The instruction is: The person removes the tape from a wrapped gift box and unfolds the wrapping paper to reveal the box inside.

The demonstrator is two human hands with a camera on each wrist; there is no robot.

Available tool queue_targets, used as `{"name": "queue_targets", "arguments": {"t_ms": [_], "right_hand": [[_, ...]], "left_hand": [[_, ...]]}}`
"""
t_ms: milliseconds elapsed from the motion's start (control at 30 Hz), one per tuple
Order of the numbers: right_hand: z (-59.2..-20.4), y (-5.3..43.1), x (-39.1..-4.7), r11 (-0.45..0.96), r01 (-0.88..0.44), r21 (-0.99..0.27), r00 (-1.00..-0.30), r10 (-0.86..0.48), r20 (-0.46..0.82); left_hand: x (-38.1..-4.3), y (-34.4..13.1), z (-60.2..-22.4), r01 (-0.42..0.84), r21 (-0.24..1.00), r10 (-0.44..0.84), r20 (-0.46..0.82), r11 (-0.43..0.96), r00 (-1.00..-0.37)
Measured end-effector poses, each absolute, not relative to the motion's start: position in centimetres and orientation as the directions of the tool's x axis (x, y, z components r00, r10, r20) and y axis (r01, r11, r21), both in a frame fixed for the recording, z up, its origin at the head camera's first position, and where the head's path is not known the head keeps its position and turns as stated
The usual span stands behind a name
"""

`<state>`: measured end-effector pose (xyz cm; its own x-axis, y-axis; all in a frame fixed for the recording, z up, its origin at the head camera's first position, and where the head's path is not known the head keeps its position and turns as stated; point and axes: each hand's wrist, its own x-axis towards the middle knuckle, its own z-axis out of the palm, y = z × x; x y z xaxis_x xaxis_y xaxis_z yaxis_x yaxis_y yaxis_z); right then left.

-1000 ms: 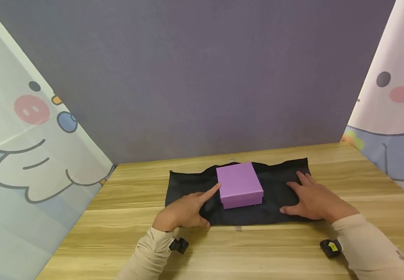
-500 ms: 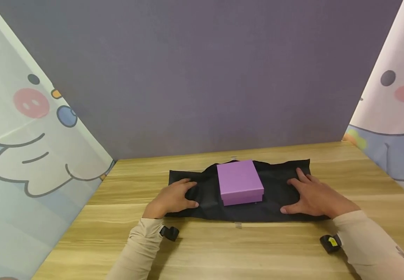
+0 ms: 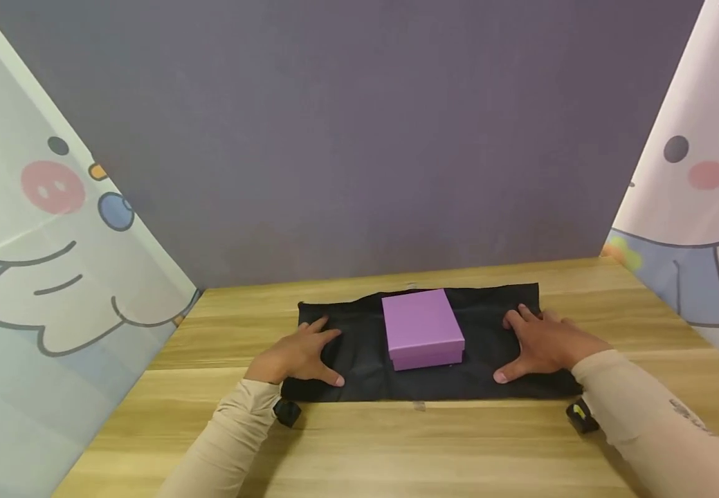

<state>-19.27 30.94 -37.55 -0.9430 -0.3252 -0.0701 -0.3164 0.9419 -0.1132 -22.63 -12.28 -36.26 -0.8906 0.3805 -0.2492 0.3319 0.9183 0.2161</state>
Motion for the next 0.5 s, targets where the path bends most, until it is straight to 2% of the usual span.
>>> {"name": "queue_targets", "arguments": {"t_ms": [233,500], "right_hand": [[-36.7,29.6,-20.4,0.945,-0.326,-0.037,-0.929,-0.328,-0.17],[-36.0,28.6,-21.1,0.95,-0.312,-0.016,-0.925,-0.308,-0.221]], "left_hand": [[-24.1,-13.7,-36.3,0.368,0.171,0.404,-0.301,0.914,-0.864],[-25.3,-14.9,-36.9,0.311,0.339,0.42,-0.32,0.888,-0.849]]}}
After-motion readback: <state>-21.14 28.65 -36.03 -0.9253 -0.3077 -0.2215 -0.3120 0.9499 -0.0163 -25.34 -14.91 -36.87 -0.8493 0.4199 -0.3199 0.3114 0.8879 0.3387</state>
